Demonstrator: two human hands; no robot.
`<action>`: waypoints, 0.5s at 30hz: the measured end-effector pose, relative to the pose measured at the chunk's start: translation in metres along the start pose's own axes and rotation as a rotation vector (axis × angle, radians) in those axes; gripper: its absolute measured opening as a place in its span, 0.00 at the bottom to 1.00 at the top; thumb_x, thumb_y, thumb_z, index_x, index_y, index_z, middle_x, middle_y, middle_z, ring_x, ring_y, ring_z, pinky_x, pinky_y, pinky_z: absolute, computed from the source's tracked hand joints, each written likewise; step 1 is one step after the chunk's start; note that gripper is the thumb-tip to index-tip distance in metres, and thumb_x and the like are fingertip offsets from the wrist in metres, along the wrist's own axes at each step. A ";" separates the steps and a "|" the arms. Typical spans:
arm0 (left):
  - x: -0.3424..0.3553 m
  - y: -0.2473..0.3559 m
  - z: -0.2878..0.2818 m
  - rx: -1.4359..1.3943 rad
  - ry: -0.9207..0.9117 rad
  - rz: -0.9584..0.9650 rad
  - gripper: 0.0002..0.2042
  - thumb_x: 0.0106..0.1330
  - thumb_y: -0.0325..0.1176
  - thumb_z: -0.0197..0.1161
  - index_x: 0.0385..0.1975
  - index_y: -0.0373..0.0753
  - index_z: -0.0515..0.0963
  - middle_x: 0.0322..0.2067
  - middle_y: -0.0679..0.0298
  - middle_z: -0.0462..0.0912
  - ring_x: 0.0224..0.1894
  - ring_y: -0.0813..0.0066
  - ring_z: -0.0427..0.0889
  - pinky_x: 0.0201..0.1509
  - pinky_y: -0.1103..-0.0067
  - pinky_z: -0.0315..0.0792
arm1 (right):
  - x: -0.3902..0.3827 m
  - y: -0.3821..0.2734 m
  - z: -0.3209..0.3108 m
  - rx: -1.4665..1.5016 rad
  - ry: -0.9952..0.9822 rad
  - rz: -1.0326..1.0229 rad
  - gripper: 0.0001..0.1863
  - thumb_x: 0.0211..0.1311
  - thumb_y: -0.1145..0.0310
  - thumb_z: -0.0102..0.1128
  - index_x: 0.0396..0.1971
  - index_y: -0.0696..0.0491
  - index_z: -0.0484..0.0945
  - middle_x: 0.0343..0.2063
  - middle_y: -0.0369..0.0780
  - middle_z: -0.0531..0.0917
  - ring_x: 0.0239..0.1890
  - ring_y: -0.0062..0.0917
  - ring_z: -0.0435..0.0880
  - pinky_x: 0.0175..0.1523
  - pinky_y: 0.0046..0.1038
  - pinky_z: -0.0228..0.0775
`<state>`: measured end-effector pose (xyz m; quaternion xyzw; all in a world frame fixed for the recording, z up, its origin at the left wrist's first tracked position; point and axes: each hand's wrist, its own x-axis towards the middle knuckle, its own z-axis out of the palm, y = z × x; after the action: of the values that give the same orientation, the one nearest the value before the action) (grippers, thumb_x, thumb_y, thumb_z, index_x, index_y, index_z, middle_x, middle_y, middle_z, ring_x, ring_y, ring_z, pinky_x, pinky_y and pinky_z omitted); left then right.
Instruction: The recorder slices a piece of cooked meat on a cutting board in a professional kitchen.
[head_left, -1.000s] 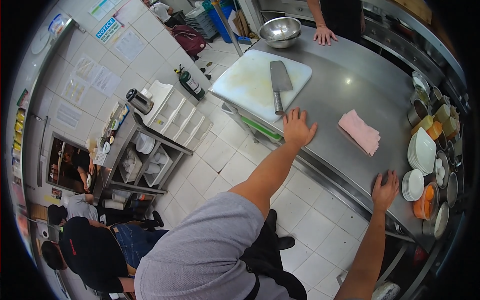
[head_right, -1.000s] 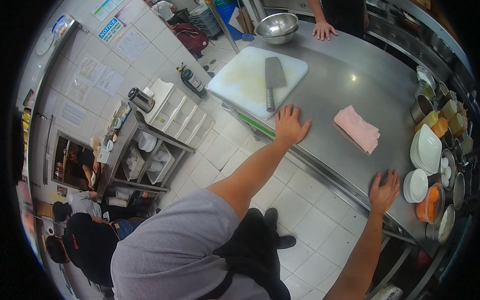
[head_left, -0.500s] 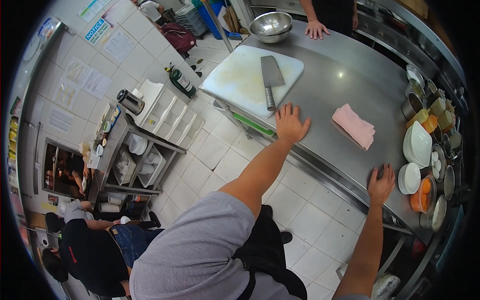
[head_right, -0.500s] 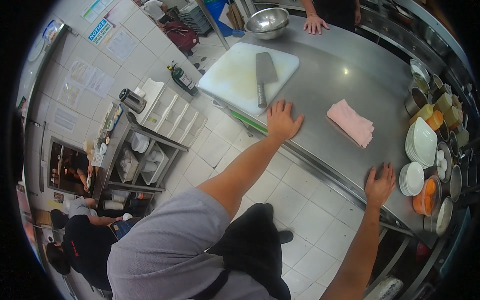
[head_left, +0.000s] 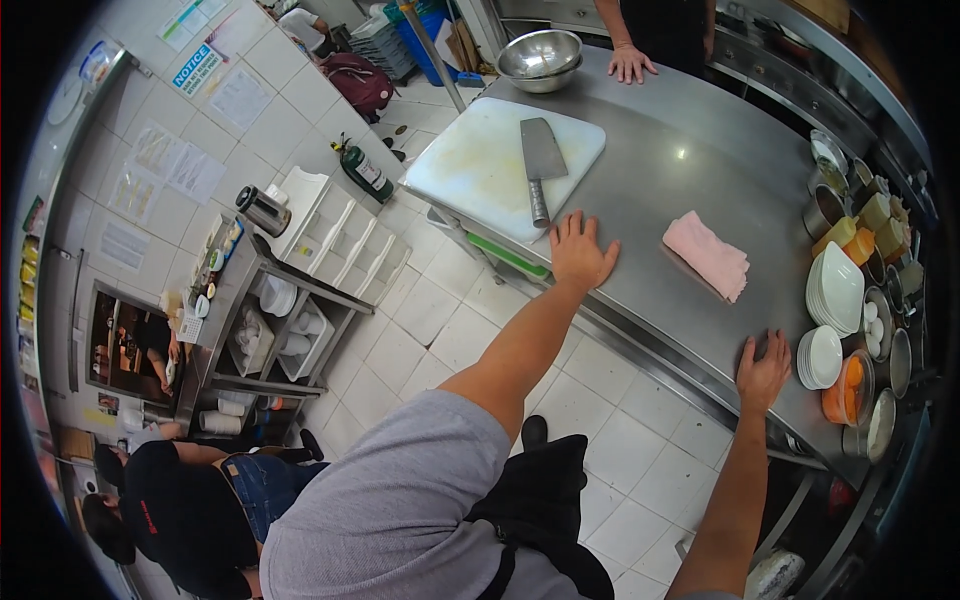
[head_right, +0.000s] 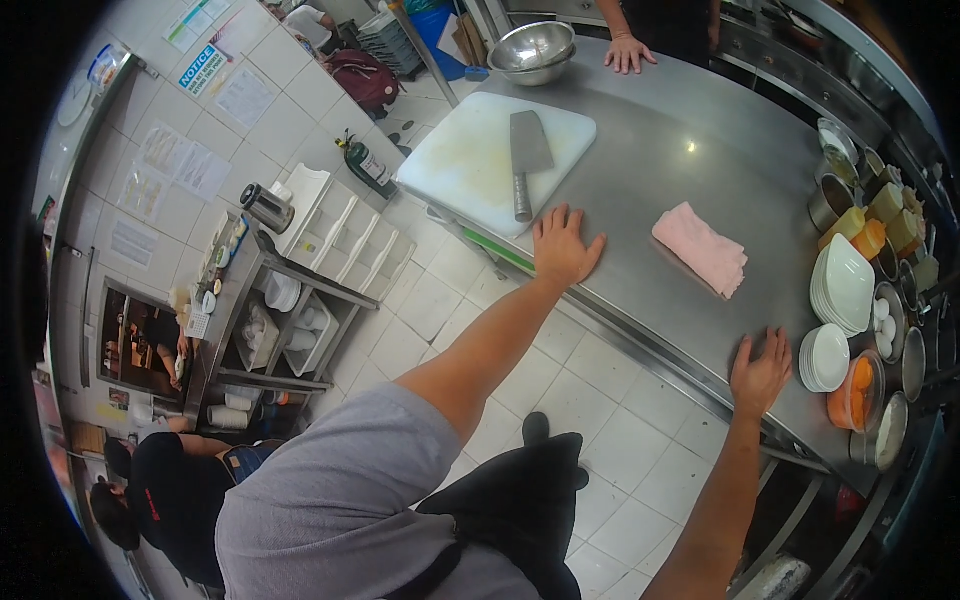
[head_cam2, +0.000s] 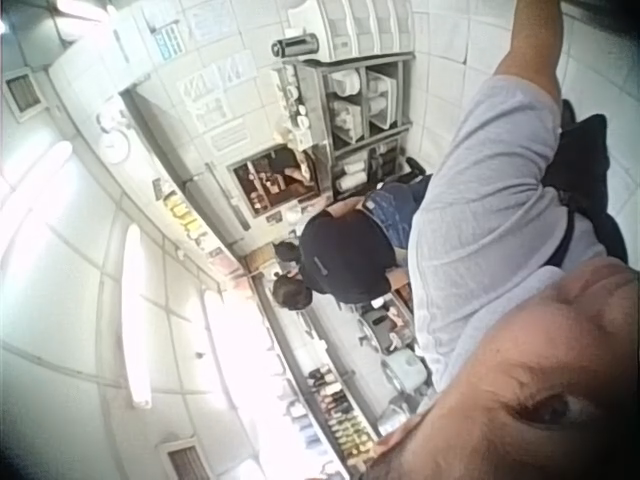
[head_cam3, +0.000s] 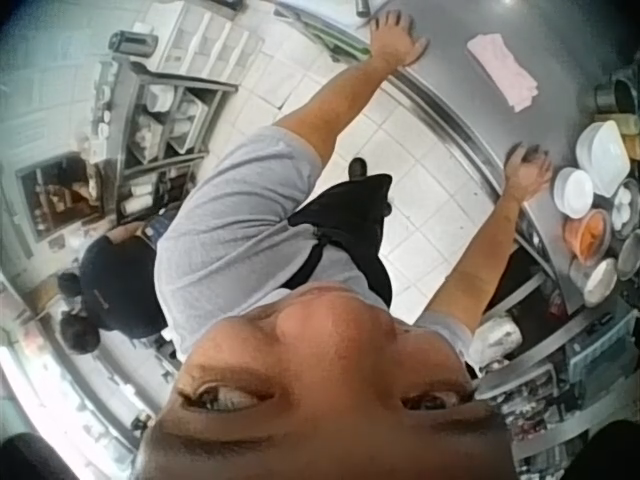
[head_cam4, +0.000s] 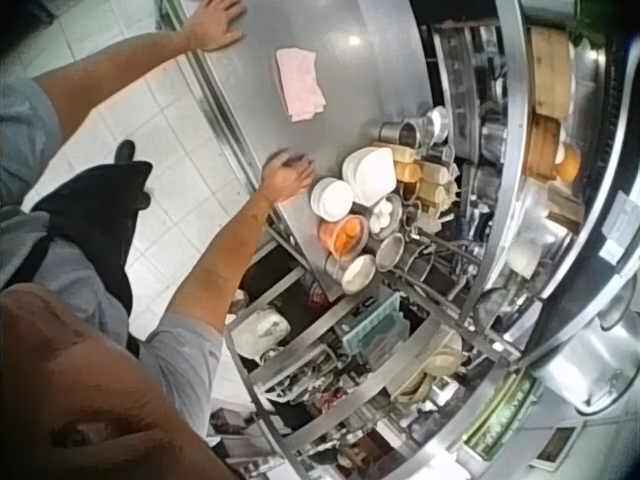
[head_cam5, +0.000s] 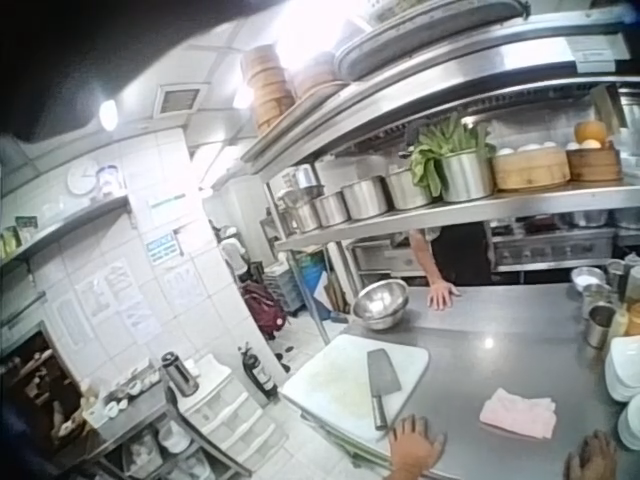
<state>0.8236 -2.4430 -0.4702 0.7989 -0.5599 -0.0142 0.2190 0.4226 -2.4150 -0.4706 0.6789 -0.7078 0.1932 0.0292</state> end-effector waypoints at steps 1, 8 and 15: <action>-0.002 0.000 0.000 0.001 0.003 -0.003 0.34 0.66 0.58 0.60 0.66 0.40 0.72 0.72 0.51 0.64 0.76 0.55 0.55 0.79 0.55 0.46 | -0.001 0.000 0.000 -0.008 -0.009 0.001 0.28 0.70 0.54 0.58 0.62 0.57 0.76 0.68 0.47 0.73 0.71 0.42 0.67 0.74 0.45 0.54; -0.005 -0.009 0.001 0.004 0.034 0.001 0.34 0.66 0.57 0.60 0.65 0.40 0.72 0.71 0.51 0.65 0.76 0.54 0.56 0.79 0.56 0.47 | -0.001 -0.005 0.004 0.004 -0.040 0.014 0.28 0.70 0.53 0.58 0.62 0.56 0.76 0.69 0.46 0.72 0.72 0.42 0.66 0.76 0.45 0.52; 0.011 0.050 0.026 -0.119 0.022 0.217 0.28 0.61 0.54 0.63 0.53 0.38 0.80 0.60 0.49 0.76 0.67 0.49 0.67 0.71 0.52 0.58 | 0.002 0.070 -0.008 0.056 0.116 -0.041 0.25 0.62 0.58 0.63 0.55 0.58 0.79 0.59 0.53 0.79 0.64 0.46 0.74 0.68 0.49 0.63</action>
<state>0.7761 -2.4756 -0.4731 0.7194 -0.6387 -0.0149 0.2725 0.3523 -2.4145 -0.4786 0.6814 -0.6853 0.2513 0.0550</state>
